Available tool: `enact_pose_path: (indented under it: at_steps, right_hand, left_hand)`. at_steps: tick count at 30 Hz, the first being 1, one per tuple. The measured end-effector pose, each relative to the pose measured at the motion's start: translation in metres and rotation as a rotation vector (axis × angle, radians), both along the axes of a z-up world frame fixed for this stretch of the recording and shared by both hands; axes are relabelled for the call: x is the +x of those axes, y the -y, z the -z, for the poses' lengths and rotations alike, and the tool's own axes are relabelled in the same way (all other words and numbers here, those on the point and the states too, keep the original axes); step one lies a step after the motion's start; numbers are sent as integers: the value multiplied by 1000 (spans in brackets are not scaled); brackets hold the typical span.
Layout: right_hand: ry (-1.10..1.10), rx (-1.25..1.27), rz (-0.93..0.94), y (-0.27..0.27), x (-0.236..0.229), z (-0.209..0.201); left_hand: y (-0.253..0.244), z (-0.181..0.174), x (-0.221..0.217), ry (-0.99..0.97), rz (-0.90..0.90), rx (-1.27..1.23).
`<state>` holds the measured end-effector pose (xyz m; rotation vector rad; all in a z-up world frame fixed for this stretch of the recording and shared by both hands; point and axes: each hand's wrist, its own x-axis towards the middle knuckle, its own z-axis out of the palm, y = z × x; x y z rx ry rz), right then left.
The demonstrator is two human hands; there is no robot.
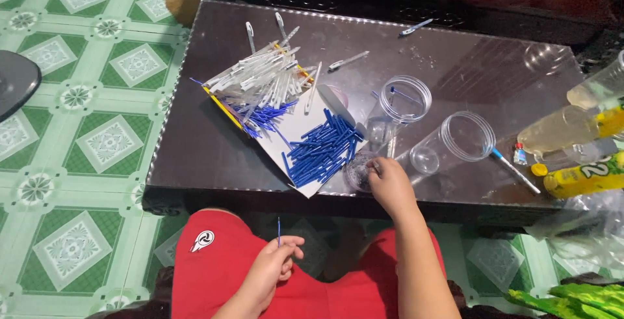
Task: Assembling ballpoint pens by inserting ink refills into clear plastic barrels and placing them in a cup.
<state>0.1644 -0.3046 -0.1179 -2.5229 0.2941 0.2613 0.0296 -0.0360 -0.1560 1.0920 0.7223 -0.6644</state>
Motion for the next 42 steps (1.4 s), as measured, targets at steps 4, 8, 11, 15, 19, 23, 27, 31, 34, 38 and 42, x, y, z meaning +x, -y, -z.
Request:
enact_pose_path:
  at_steps: [4, 8, 11, 15, 19, 23, 27, 31, 34, 38, 42]
  right_hand:
    - [-82, -31, 8, -10, -3, -19]
    - [-175, 47, 109, -20, -8, -40]
    - [-159, 93, 106, -16, -7, -34]
    - [-130, 138, 105, -14, -8, -35]
    - [-127, 75, 133, -15, -10, -36]
    - [-60, 94, 130, -18, -10, -40]
    - [1, 114, 79, -13, -13, -31]
    - [276, 524, 297, -58, -49, 14]
    - [94, 1105, 407, -126, -106, 9]
    - [96, 1076, 257, -146, -126, 26]
    - [191, 994, 382, -144, -130, 36]
  left_hand:
    - [1, -14, 3, -26, 41, 23]
    - [1, -12, 3, -27, 52, 29]
    - [2, -13, 4, -27, 76, 51]
    - [4, -16, 5, -49, 117, 78]
    - [4, -16, 4, -41, 143, 103]
    - [4, -14, 4, -36, 150, 107]
    - [4, -22, 5, -37, 164, 121]
    - [3, 46, -11, 285, -34, -56]
    - [1, 36, -15, 563, 87, -77]
    - [4, 53, -19, 573, 312, 69]
    - [9, 15, -10, 529, 452, 90]
